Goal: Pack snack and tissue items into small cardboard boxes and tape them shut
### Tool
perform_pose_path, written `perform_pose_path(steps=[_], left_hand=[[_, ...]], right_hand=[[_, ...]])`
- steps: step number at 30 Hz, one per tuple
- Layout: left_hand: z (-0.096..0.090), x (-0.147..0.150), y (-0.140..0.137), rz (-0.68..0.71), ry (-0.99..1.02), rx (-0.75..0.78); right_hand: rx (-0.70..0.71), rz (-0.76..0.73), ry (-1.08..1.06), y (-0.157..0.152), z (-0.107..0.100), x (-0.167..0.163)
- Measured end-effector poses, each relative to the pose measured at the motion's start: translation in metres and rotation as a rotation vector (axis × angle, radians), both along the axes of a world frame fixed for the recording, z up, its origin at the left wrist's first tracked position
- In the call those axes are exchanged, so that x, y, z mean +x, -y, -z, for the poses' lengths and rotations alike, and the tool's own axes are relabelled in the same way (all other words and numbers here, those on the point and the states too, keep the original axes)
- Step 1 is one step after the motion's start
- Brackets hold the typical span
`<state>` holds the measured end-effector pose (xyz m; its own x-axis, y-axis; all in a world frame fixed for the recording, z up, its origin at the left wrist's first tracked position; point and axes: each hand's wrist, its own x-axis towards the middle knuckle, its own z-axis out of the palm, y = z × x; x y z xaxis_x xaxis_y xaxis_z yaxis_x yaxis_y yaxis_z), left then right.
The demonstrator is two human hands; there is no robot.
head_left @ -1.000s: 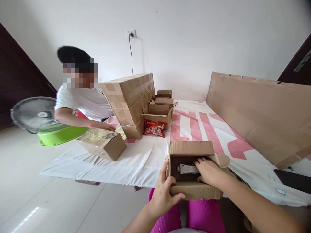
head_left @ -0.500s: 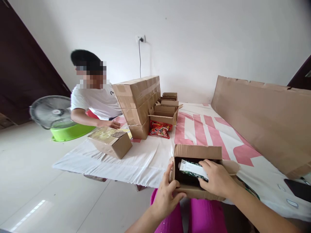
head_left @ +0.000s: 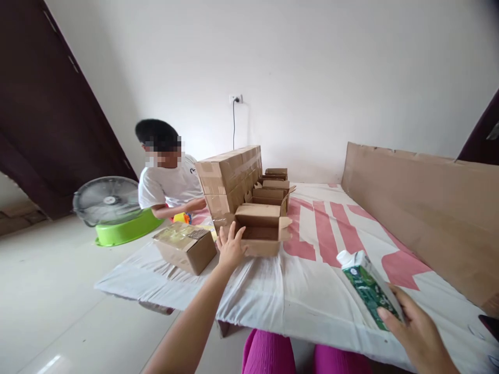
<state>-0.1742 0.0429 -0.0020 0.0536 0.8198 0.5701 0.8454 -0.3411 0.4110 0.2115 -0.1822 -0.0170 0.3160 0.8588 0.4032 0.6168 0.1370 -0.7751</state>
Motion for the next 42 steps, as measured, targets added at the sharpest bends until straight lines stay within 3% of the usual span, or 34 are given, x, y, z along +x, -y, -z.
perform_pose_path(steps=[2,4,7,9,11,14,17,19,21,24,28,31,33,36,39,42], left_hand=[[0.004,0.022,0.006,0.068,0.083,0.035],[0.014,0.054,0.025,0.366,0.205,0.015],[0.026,0.108,0.056,0.924,0.425,-0.275],[0.020,0.142,0.066,1.123,0.559,-0.436],[0.001,0.175,0.060,1.142,0.727,-0.490],[-0.041,0.216,0.026,1.020,0.990,-0.569],[-0.073,0.245,-0.014,0.953,1.050,-0.623],[-0.077,0.257,-0.029,0.885,1.068,-0.646],[-0.065,0.259,-0.028,0.799,1.089,-0.642],[-0.018,0.246,0.002,0.689,1.112,-0.601],[0.075,0.207,0.065,0.605,1.108,-0.639],[0.138,0.164,0.101,0.600,0.947,-0.708],[0.164,0.129,0.116,0.622,0.775,-0.715],[0.173,0.068,0.124,0.528,0.563,-0.479],[0.154,0.010,0.116,0.243,0.382,-0.076],[0.130,-0.031,0.094,-0.003,0.140,0.160]], right_hand=[[-0.030,0.005,-0.091,-0.005,0.010,-0.005],[-0.061,-0.015,-0.154,-0.009,0.011,-0.012],[-0.052,-0.045,-0.173,-0.019,-0.002,-0.017],[0.005,-0.088,-0.136,-0.032,-0.018,-0.015],[0.085,-0.118,-0.108,-0.054,-0.036,-0.008],[0.187,-0.062,-0.168,-0.104,-0.066,0.012],[0.185,-0.067,-0.198,-0.157,-0.088,0.032],[0.158,-0.068,-0.216,-0.180,-0.091,0.039],[0.132,-0.067,-0.245,-0.188,-0.081,0.039],[0.079,-0.117,-0.303,-0.171,-0.039,0.024],[-0.086,-0.230,-0.409,-0.127,0.041,-0.008],[-0.201,-0.264,-0.538,-0.102,0.091,-0.028],[-0.214,-0.269,-0.545,-0.093,0.114,-0.039],[-0.211,-0.280,-0.436,-0.089,0.131,-0.050],[-0.208,-0.291,-0.370,-0.089,0.136,-0.054],[-0.215,-0.303,-0.337,-0.089,0.136,-0.054]])
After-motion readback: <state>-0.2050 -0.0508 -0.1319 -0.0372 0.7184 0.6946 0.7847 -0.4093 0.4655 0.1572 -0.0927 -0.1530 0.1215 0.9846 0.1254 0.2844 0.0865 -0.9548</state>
